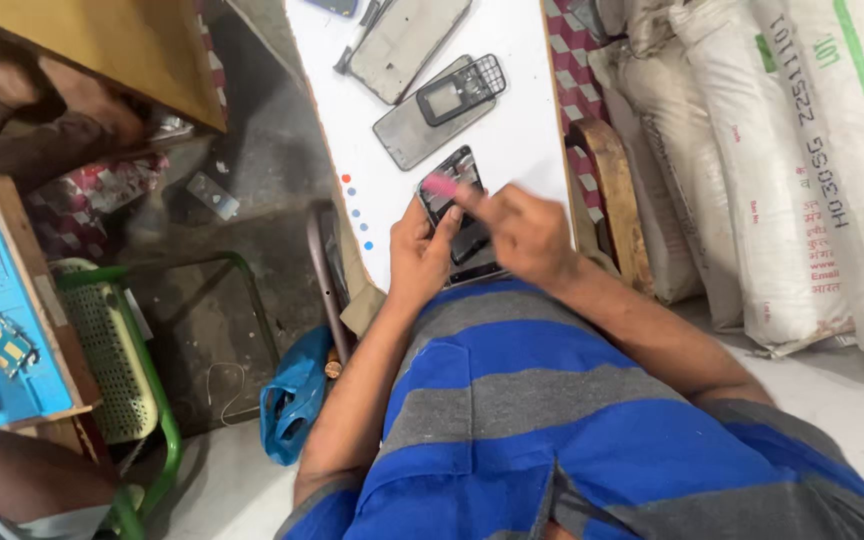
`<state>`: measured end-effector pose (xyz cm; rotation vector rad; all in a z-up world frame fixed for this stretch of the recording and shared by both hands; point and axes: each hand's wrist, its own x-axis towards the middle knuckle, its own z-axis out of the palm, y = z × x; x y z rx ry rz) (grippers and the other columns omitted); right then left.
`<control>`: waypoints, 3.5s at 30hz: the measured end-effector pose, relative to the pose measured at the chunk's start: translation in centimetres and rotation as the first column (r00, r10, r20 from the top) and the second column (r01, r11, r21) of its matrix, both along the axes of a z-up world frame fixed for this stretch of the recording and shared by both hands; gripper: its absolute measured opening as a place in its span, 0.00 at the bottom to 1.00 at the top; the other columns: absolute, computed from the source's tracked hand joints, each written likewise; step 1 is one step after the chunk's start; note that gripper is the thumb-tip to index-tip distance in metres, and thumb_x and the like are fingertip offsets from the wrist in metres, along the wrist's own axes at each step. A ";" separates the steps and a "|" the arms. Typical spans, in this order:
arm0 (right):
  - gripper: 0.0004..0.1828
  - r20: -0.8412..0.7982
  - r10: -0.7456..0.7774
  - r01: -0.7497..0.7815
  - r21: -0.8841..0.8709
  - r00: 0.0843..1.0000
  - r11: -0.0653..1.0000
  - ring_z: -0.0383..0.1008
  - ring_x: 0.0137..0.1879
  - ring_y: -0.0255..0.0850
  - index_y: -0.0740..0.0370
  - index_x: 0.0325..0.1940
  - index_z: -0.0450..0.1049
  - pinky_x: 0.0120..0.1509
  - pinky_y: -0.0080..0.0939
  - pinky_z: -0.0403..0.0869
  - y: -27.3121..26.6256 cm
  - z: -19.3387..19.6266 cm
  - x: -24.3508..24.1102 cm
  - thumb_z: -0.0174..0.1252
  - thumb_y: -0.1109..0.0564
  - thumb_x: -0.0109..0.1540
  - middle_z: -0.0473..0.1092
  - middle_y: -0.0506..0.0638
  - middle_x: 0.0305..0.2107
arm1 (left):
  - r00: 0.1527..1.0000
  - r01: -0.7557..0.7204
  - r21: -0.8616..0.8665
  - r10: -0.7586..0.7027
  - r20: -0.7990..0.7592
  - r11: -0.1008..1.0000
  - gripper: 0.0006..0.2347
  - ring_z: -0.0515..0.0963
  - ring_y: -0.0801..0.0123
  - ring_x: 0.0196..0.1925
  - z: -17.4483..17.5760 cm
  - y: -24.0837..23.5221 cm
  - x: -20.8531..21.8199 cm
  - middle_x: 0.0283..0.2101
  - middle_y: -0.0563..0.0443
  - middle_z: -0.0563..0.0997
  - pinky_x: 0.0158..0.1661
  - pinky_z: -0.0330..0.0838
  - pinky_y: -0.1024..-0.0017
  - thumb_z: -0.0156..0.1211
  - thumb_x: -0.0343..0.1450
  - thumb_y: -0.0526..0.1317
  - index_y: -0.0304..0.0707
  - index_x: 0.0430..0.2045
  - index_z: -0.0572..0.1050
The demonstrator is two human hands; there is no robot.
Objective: The person uses a pink toothbrush to scrub the internal components of several disassembled mobile phones on a white workbench. They handle each phone one at a time, brushing the circuit boards and battery areas before placing them back on the table.
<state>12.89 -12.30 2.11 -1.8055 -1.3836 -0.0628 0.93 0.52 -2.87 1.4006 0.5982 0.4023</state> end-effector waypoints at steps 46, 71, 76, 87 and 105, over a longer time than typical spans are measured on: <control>0.07 0.031 -0.189 0.181 0.180 0.981 0.967 0.72 0.34 0.41 0.64 0.47 0.76 0.37 0.42 0.69 -2.4 -1.3 7.8 0.55 0.70 0.70 0.73 0.52 0.35 | 0.952 0.160 -0.454 -0.016 0.304 0.876 0.16 0.86 0.57 0.45 3.8 4.5 -0.2 0.51 0.32 0.83 0.46 0.82 0.62 0.50 0.78 0.32 0.28 0.61 0.63; 0.12 -0.940 0.314 0.199 0.285 -0.135 0.938 0.69 0.32 0.32 0.55 0.45 0.69 0.32 0.35 0.67 -1.4 -13.0 7.7 0.67 0.56 0.68 0.71 0.41 0.32 | 0.775 0.471 0.455 -0.601 0.197 0.756 0.12 0.83 0.64 0.48 17.1 -1.7 -8.1 0.52 0.46 0.82 0.56 0.77 0.68 0.52 0.79 0.35 0.32 0.55 0.75; 0.14 -0.937 0.335 0.199 0.312 -0.099 0.929 0.57 0.18 0.24 0.56 0.48 0.72 0.19 0.27 0.56 -3.1 -13.9 7.5 0.68 0.51 0.65 0.72 0.41 0.27 | 0.767 0.456 0.495 -0.609 0.204 0.740 0.12 0.83 0.63 0.49 16.8 -4.3 -11.6 0.52 0.45 0.82 0.56 0.77 0.68 0.51 0.79 0.36 0.31 0.55 0.74; 0.13 -0.953 0.293 0.220 0.270 -0.080 0.937 0.62 0.18 0.30 0.56 0.47 0.69 0.20 0.29 0.62 -3.9 -15.6 8.0 0.66 0.50 0.72 0.71 0.44 0.24 | 0.814 0.405 0.456 -0.540 0.215 0.792 0.12 0.82 0.62 0.51 14.5 -6.7 -13.3 0.53 0.44 0.80 0.57 0.77 0.69 0.50 0.80 0.36 0.30 0.55 0.73; 0.15 -0.934 0.352 0.128 0.343 -0.058 0.931 0.53 0.17 0.24 0.54 0.52 0.72 0.20 0.27 0.56 -3.7 -14.3 7.8 0.66 0.48 0.66 0.63 0.36 0.21 | 0.723 0.452 0.560 -0.652 0.226 0.695 0.12 0.81 0.60 0.53 16.1 -2.8 -14.9 0.55 0.43 0.78 0.58 0.76 0.69 0.47 0.81 0.36 0.28 0.55 0.72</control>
